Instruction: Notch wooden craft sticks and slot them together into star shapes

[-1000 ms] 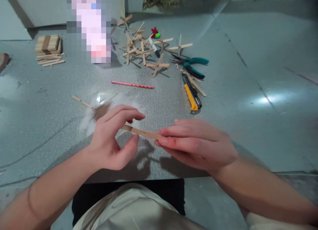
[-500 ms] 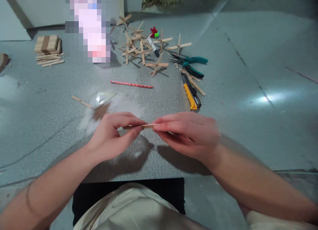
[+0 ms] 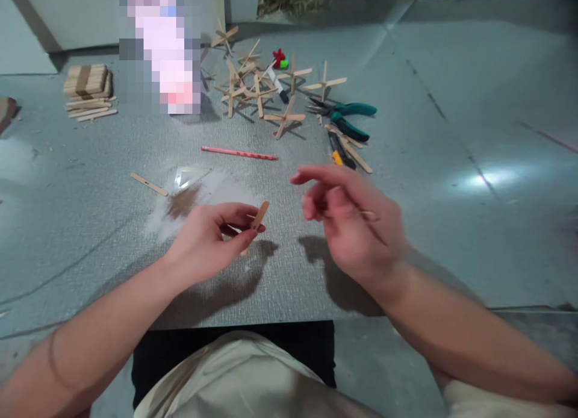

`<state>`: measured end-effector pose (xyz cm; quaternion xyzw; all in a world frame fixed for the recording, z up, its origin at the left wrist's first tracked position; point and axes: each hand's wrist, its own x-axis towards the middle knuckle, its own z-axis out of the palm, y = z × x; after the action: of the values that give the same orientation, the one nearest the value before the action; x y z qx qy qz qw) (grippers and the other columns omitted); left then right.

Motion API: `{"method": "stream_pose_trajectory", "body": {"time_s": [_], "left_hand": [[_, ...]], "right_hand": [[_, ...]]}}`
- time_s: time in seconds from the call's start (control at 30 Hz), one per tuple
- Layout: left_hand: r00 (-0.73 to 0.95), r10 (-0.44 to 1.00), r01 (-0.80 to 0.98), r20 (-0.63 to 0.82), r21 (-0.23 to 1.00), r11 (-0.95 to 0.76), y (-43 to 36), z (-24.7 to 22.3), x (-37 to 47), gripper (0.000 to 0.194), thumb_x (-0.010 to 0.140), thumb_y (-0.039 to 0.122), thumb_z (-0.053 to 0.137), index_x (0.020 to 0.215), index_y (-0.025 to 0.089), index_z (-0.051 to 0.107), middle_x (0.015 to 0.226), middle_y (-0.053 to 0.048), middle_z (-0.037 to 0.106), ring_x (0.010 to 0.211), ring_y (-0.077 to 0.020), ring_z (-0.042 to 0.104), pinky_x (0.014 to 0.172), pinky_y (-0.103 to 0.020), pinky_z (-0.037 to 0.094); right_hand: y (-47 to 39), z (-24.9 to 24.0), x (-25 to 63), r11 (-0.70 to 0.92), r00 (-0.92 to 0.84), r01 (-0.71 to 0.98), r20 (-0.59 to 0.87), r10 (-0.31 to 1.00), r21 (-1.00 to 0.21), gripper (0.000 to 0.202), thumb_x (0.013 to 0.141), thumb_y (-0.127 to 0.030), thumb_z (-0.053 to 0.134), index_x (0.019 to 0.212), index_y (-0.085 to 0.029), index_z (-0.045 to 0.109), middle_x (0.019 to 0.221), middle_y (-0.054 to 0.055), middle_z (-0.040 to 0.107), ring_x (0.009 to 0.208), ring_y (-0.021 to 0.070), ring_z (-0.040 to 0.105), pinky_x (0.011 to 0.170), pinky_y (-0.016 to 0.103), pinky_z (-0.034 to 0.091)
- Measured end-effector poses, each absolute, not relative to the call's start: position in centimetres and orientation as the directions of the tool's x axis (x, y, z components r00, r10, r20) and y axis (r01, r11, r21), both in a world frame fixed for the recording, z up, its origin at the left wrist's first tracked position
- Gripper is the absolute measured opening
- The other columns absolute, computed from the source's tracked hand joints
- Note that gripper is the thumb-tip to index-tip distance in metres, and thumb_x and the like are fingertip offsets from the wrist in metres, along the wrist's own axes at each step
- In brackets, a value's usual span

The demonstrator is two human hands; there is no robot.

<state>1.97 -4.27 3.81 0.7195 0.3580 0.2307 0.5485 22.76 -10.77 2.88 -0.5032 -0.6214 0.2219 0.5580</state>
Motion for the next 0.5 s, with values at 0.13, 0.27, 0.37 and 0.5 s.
{"method": "stream_pose_trajectory", "body": {"time_s": [0.13,0.27,0.37,0.5], "left_hand": [[0.55,0.834,0.225,-0.033,0.968,-0.11,-4.3,3.6,2.1,0.022,0.079,0.014,0.074,0.1,0.02,0.078,0.09,-0.004,0.082,0.072,-0.0176,0.078,0.059,-0.023,0.064],[0.522,0.853,0.215,0.013,0.966,-0.146,-4.6,3.7,2.3,0.018,0.08,0.015,0.076,0.097,0.02,0.079,0.088,-0.003,0.082,0.074,-0.0171,0.079,0.061,-0.022,0.065],[0.523,0.852,0.187,0.035,0.97,-0.155,-4.8,3.6,2.3,0.018,0.081,0.015,0.076,0.098,0.02,0.078,0.088,-0.003,0.082,0.075,-0.0171,0.079,0.063,-0.022,0.066],[0.518,0.855,0.165,0.03,0.977,-0.135,-5.0,3.6,2.4,0.018,0.082,0.014,0.076,0.099,0.019,0.077,0.088,-0.003,0.082,0.073,-0.0163,0.078,0.063,-0.023,0.066]], "right_hand": [[-10.4,2.3,22.1,0.531,0.251,0.191,0.564,0.786,-0.825,0.032,0.106,-0.044,0.041,0.103,-0.028,0.068,0.107,0.007,0.069,0.099,0.025,0.067,0.083,0.042,0.057],[-10.6,2.0,22.0,0.519,0.216,0.041,0.515,0.829,-0.854,0.04,0.104,-0.057,0.044,0.095,-0.026,0.067,0.088,0.004,0.064,0.072,0.0177,0.063,0.059,0.031,0.054],[-10.9,2.4,22.4,0.53,0.016,0.117,0.535,0.845,-0.84,0.045,0.105,-0.057,0.041,0.095,-0.024,0.069,0.09,0.006,0.07,0.076,0.0176,0.068,0.061,0.031,0.057],[-11.2,3.3,22.7,0.599,-0.198,0.396,0.572,0.796,-0.696,0.024,0.106,-0.035,0.051,0.095,-0.022,0.068,0.098,0.006,0.074,0.09,0.0157,0.072,0.082,0.031,0.06]]}}
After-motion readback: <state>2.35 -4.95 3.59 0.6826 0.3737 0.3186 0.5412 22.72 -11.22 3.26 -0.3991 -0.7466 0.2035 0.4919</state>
